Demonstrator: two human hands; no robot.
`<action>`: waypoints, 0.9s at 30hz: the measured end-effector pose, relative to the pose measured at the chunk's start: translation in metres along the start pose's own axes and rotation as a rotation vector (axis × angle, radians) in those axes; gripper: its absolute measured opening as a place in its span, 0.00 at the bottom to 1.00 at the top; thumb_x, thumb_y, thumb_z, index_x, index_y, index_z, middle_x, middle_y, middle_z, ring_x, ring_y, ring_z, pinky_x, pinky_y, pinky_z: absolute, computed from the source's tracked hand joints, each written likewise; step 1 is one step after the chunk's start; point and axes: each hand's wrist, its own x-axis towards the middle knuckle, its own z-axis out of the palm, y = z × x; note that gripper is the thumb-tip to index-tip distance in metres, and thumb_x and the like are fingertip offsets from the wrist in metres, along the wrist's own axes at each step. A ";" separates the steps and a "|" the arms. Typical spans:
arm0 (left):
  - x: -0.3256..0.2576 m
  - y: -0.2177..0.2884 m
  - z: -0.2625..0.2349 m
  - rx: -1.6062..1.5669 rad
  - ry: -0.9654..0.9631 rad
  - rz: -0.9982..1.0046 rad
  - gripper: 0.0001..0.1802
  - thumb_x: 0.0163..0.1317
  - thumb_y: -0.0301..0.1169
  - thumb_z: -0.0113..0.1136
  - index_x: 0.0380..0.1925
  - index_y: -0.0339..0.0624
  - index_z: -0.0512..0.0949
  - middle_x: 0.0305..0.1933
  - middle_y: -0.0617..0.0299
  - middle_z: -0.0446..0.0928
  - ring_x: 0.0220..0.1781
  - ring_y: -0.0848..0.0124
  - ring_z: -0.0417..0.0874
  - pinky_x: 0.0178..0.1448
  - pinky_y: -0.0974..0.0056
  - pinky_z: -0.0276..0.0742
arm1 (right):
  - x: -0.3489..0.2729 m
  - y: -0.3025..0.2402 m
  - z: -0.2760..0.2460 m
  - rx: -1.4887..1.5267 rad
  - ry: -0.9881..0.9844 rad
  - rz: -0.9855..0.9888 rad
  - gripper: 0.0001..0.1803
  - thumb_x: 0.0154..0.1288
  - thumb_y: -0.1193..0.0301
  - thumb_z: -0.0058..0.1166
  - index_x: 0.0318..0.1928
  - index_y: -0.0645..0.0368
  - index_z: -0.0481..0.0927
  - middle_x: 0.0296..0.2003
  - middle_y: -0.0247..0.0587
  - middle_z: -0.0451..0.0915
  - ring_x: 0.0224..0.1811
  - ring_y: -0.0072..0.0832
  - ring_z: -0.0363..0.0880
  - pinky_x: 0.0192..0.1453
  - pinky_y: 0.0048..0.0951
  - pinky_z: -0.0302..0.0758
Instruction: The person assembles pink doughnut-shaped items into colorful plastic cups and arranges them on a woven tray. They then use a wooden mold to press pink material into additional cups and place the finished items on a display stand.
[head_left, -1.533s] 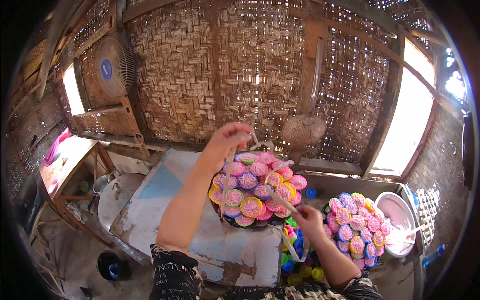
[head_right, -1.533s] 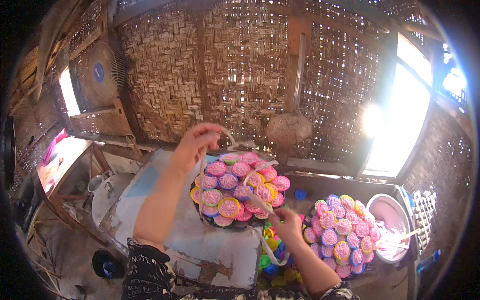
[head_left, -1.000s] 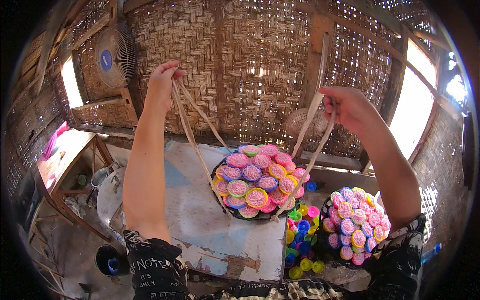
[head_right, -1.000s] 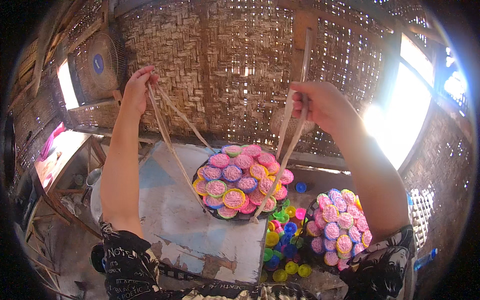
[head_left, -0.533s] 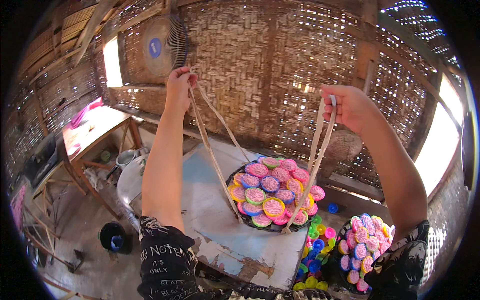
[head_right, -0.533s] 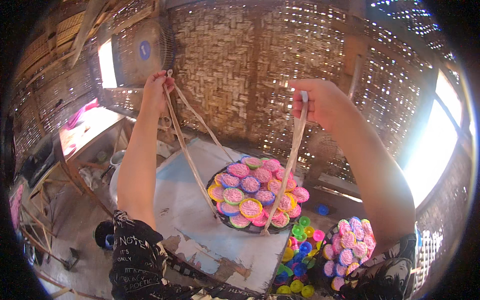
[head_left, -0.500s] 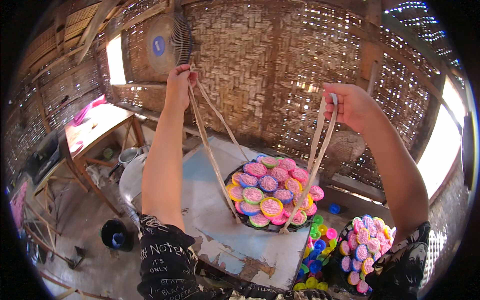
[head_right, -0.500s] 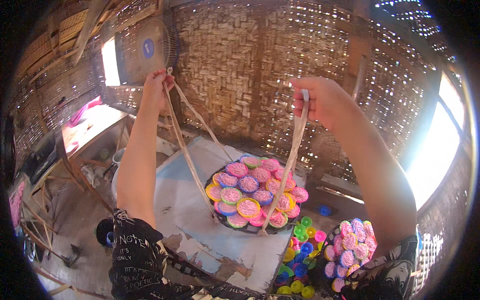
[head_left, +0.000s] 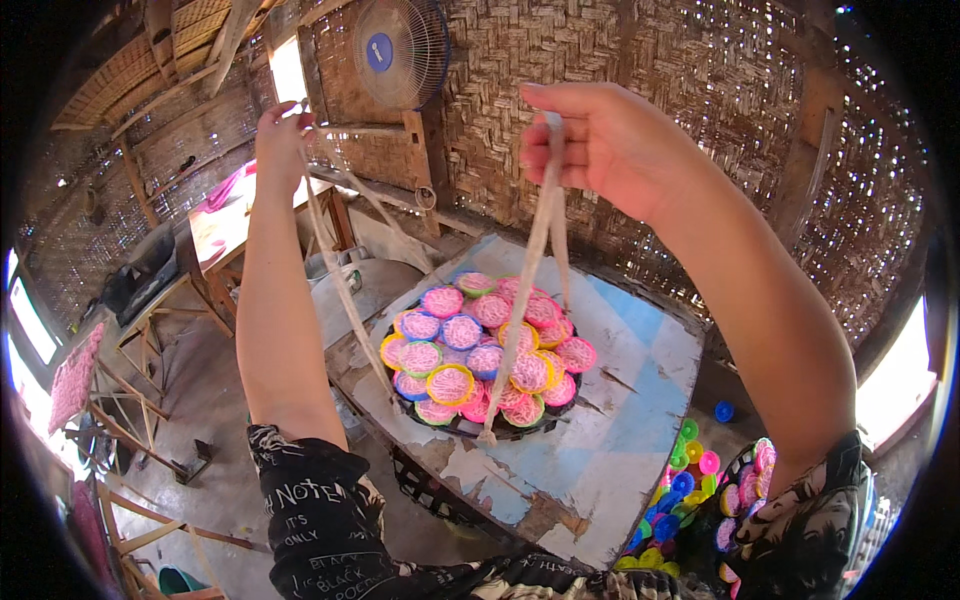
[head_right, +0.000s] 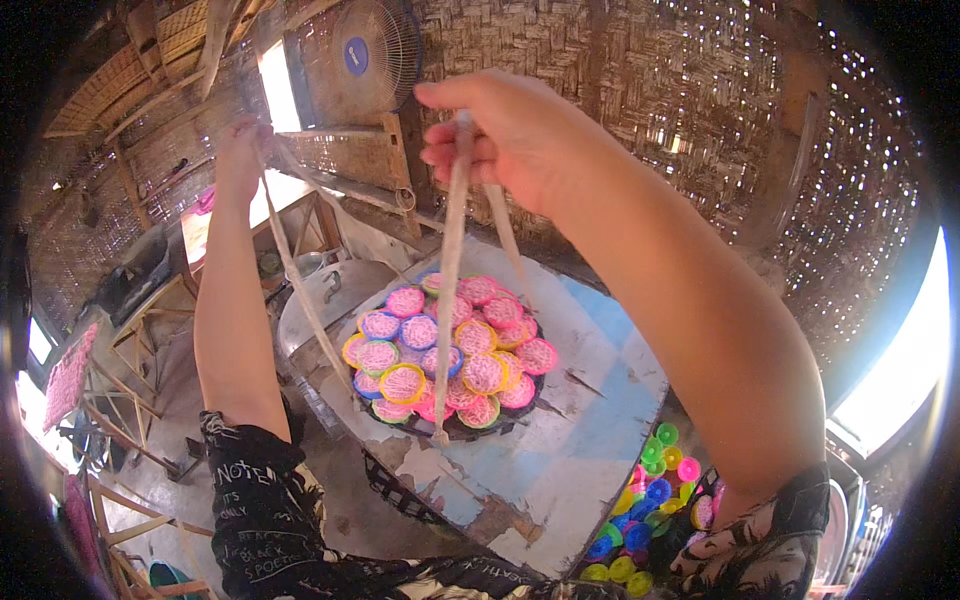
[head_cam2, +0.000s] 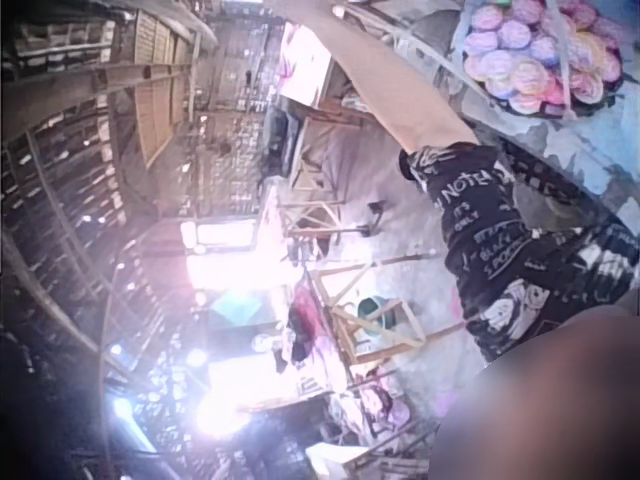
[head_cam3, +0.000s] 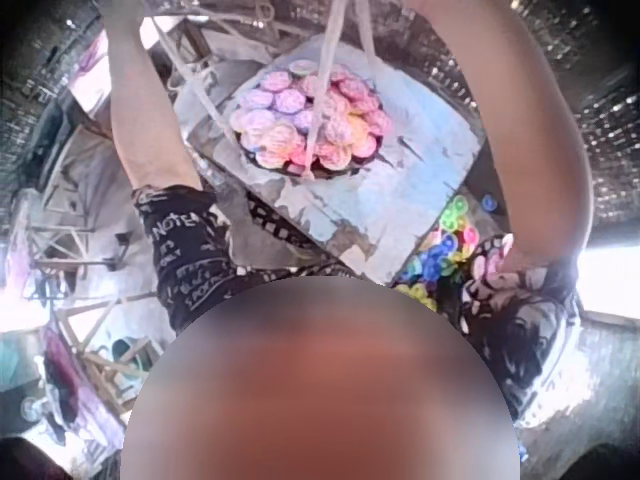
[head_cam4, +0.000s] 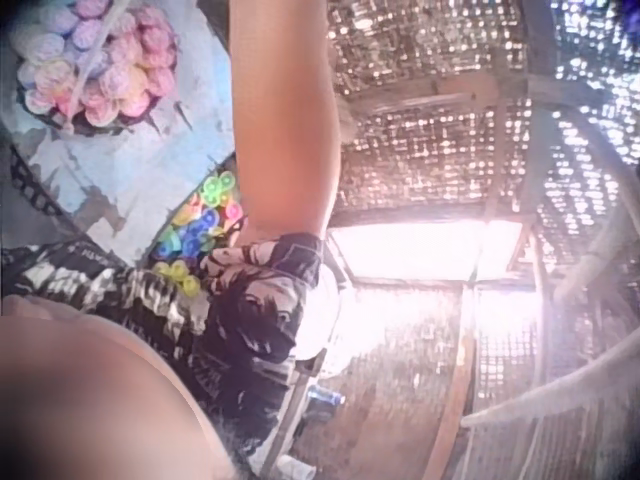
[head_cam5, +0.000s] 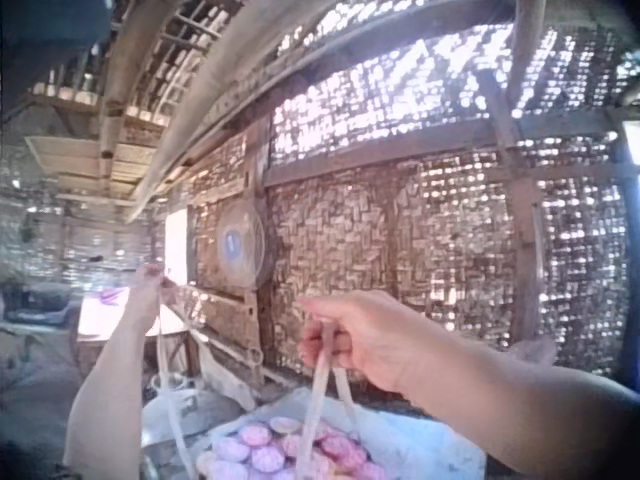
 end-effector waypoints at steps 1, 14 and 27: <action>0.003 0.001 -0.009 0.037 0.028 0.013 0.15 0.61 0.24 0.45 0.49 0.34 0.65 0.37 0.54 0.75 0.41 0.68 0.77 0.44 0.65 0.75 | 0.004 0.002 0.005 0.024 -0.027 -0.006 0.14 0.57 0.64 0.58 0.35 0.62 0.73 0.29 0.40 0.77 0.31 0.29 0.78 0.41 0.33 0.77; -0.008 0.010 -0.012 0.141 0.009 0.073 0.13 0.64 0.27 0.44 0.48 0.38 0.66 0.37 0.58 0.75 0.39 0.74 0.73 0.43 0.70 0.69 | 0.019 0.022 0.036 -0.092 -0.212 -0.050 0.13 0.56 0.65 0.57 0.35 0.63 0.76 0.31 0.39 0.79 0.34 0.27 0.78 0.40 0.29 0.74; -0.100 0.064 0.118 1.028 -0.765 0.460 0.15 0.56 0.32 0.55 0.44 0.42 0.73 0.30 0.50 0.79 0.35 0.57 0.81 0.41 0.57 0.74 | -0.033 0.013 0.042 -1.370 -0.629 -0.208 0.29 0.52 0.49 0.54 0.31 0.70 0.79 0.31 0.59 0.78 0.34 0.42 0.79 0.39 0.37 0.74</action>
